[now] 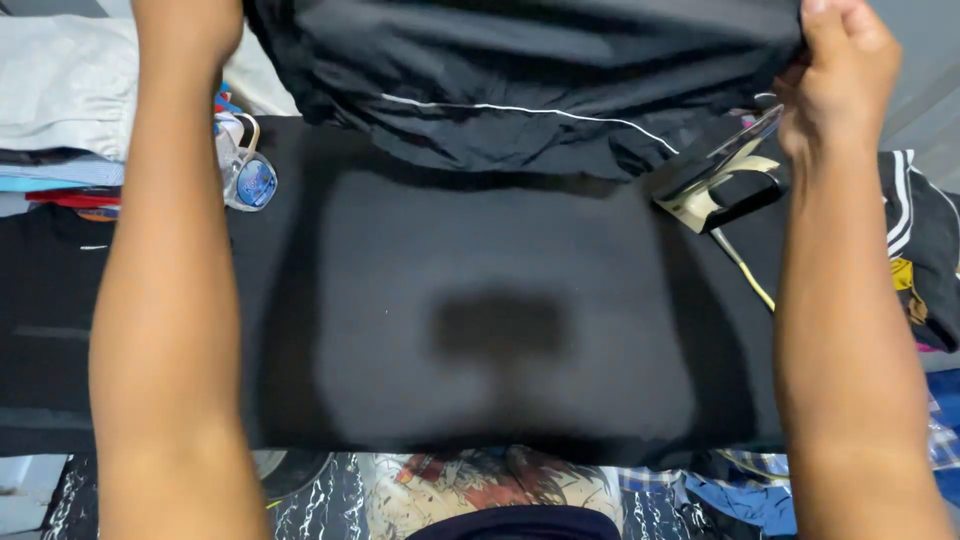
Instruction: The person irons a black t-shirt on an ironing board, then picks up a pair of black shorts, unfolds them, and irons them. The person uses a steam iron to smooth the fabric of both garments.
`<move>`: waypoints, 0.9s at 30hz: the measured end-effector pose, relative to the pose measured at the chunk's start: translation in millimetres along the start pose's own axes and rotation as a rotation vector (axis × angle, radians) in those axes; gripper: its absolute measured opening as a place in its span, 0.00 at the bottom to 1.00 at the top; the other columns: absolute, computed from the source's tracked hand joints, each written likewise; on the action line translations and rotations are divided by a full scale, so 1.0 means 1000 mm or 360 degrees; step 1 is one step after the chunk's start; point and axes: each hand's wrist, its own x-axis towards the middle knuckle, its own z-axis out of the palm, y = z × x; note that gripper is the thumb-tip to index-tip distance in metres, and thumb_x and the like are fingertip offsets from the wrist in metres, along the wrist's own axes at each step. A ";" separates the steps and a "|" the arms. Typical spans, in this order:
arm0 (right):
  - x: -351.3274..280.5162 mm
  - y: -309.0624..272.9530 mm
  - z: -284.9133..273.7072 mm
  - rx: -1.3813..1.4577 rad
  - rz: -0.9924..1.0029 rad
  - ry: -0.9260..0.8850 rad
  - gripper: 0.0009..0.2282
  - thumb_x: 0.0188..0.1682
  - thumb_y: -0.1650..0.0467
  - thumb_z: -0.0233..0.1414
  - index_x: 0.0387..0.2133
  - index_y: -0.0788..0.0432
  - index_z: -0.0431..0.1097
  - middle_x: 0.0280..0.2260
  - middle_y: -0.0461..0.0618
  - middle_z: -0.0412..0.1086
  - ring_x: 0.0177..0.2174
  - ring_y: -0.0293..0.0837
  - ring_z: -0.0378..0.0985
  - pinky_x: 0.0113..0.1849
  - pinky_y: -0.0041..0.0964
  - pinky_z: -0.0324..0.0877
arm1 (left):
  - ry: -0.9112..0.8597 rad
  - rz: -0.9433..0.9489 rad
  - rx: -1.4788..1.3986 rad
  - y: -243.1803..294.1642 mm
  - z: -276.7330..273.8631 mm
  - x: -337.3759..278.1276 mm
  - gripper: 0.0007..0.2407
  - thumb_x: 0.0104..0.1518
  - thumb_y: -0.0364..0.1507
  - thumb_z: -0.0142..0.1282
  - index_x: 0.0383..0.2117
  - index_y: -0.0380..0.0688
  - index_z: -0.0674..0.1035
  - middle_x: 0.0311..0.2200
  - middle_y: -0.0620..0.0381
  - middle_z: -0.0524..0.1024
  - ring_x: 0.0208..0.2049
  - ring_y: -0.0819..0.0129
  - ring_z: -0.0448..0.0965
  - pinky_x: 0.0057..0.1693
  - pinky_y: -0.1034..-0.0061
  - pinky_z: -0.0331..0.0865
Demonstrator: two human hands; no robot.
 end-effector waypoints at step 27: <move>-0.304 0.153 -0.134 -0.1681 -0.0109 -0.0295 0.04 0.49 0.70 0.65 0.36 0.47 0.81 0.19 0.41 0.72 0.27 0.48 0.73 0.44 0.40 0.66 | -0.0818 -0.1036 0.0635 0.022 -0.003 -0.343 0.13 0.60 0.37 0.61 0.48 0.50 0.77 0.31 0.56 0.85 0.44 0.48 0.83 0.74 0.47 0.44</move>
